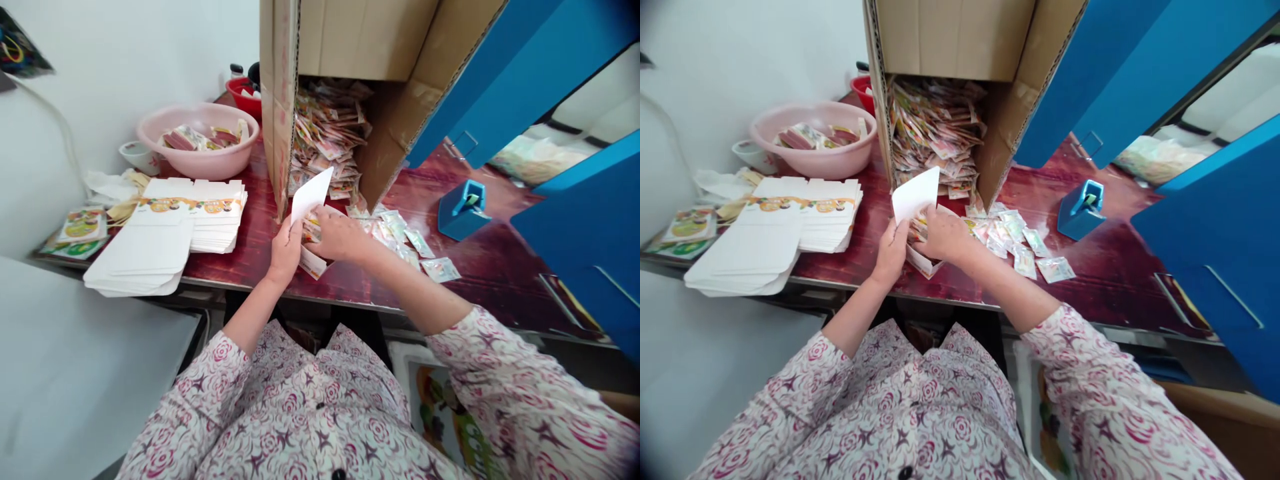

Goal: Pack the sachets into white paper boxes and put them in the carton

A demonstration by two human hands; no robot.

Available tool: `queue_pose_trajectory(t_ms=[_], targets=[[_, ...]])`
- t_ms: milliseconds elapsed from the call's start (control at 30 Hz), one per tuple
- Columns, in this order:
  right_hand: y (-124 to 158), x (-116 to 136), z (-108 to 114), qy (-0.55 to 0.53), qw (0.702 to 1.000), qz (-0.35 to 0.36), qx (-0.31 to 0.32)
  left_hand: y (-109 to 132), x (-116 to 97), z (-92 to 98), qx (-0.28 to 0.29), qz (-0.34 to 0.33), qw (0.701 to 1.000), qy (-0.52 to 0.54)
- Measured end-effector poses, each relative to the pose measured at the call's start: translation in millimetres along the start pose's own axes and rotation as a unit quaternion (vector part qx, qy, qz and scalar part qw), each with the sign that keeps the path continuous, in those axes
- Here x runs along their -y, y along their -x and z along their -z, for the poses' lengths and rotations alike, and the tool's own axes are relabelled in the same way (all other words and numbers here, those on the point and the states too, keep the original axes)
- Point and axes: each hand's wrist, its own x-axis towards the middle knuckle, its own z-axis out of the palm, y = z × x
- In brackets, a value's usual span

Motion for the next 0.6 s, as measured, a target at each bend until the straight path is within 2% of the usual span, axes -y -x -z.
queue_pose_trajectory(t_ms=[100,200,367,467,533,600], targets=[[2,-21,17,-0.053,0.993,0.106,0.030,8,-1,1.9,-0.001,0.005,1.000,0.016],[3,-31,19,-0.041,0.982,0.184,0.016,13,1,2.3,0.003,0.009,1.000,0.023],[-2,-10,-11,-0.005,0.994,0.106,0.008,11,12,-1.0,-0.008,0.030,0.999,0.032],[-5,7,-25,0.015,0.997,0.063,-0.029,9,17,-2.2,-0.014,0.035,0.997,0.060],[-4,12,-25,0.022,0.998,0.030,-0.048,9,18,-1.5,-0.010,0.036,0.996,0.087],[0,8,-17,0.008,0.999,0.022,-0.036,12,14,0.6,0.007,0.032,0.993,0.115]])
